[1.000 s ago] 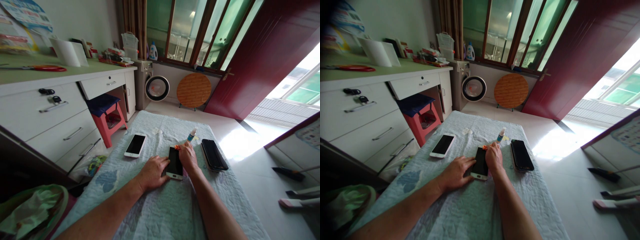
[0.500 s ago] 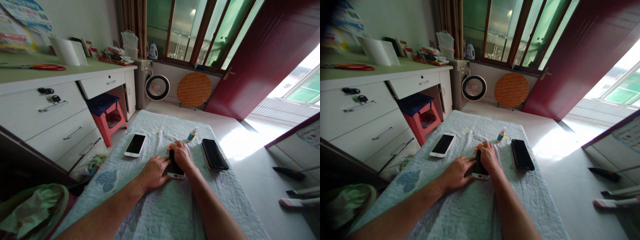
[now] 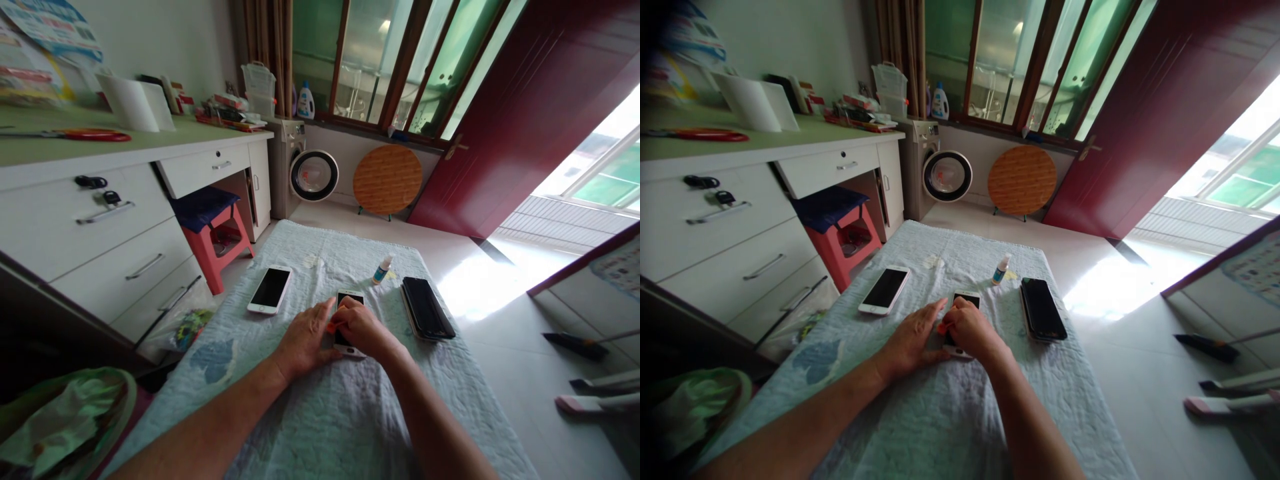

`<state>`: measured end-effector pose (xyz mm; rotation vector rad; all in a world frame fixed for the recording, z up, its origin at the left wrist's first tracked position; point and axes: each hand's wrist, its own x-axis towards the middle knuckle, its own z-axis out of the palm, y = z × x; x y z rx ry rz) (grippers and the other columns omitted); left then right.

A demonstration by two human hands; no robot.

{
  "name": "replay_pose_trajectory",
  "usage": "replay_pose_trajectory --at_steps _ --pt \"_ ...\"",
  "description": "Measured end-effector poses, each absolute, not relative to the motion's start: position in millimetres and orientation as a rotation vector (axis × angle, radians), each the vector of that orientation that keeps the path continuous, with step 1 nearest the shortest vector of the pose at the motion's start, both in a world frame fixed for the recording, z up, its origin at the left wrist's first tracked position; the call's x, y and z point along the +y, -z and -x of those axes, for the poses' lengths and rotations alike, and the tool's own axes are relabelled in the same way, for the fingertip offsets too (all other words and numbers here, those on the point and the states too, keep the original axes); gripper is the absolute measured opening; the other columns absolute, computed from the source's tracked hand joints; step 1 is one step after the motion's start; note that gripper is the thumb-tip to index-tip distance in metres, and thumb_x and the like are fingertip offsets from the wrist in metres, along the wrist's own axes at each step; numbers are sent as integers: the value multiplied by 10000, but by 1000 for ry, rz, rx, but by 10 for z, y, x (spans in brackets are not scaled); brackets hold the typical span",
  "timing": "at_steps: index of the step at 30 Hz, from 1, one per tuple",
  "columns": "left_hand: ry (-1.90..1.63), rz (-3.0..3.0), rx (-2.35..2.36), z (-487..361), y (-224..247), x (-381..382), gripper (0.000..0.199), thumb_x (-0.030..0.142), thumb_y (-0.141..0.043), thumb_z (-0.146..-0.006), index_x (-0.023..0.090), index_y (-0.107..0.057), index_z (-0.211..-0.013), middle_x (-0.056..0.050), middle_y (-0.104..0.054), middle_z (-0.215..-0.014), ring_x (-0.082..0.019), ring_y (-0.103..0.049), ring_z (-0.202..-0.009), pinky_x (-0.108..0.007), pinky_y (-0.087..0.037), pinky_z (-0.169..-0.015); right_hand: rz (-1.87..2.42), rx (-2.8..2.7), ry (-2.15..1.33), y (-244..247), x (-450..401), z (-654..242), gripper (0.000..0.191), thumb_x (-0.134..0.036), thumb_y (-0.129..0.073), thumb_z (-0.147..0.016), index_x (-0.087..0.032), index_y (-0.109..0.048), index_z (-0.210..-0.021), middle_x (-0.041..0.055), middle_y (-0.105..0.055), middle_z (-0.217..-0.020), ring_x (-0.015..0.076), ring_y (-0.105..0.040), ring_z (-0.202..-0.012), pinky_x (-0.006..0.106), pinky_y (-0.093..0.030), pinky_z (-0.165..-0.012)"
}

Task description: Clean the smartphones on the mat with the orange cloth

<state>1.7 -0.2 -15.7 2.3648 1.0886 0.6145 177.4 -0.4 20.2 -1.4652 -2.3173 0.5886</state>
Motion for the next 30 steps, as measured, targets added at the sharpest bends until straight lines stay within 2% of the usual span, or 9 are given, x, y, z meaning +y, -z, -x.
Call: replay_pose_trajectory --at_steps 6,12,18,24,30 --pt "-533 -2457 1043 -27 139 -9 850 463 -682 -772 207 -265 -1468 -130 -553 -1337 -321 -550 -1117 -461 -427 -951 1384 -2324 -727 -263 -169 -1771 216 -51 -598 -747 -202 -743 -801 27 -588 -937 110 -559 -781 194 -430 -716" --pt "-523 -2429 1021 -27 86 -20 786 495 -648 -798 193 -325 -1448 -108 -568 -1337 -295 -550 -1080 -434 -437 -940 1447 -2248 -811 -284 -336 -1882 201 -98 -589 -811 -217 -751 -819 15 -588 -855 97 -566 -735 196 -420 -697" --pt "-515 -2417 1002 -19 79 -15 825 541 -653 -790 173 -320 -1449 -129 -555 -1342 -297 -535 -1110 -436 -418 -968 1552 -2114 -568 -131 -206 -1917 242 -90 -533 -854 -208 -745 -859 23 -558 -852 111 -551 -766 210 -407 -720" --pt "-520 -2416 1008 -18 91 -11 819 520 -672 -779 180 -332 -1442 -128 -592 -1267 -299 -543 -1079 -441 -427 -948 1804 -1910 -290 -2 -84 -1979 225 -129 -489 -884 -188 -688 -799 32 -532 -861 145 -517 -800 244 -394 -740" --pt "-533 -2425 993 -16 115 -1 788 521 -665 -788 176 -360 -1428 -132 -579 -1293 -310 -538 -1116 -457 -410 -971 1858 -1885 -248 2 -100 -1991 218 -149 -489 -890 -196 -696 -837 38 -538 -858 152 -521 -798 253 -397 -752"
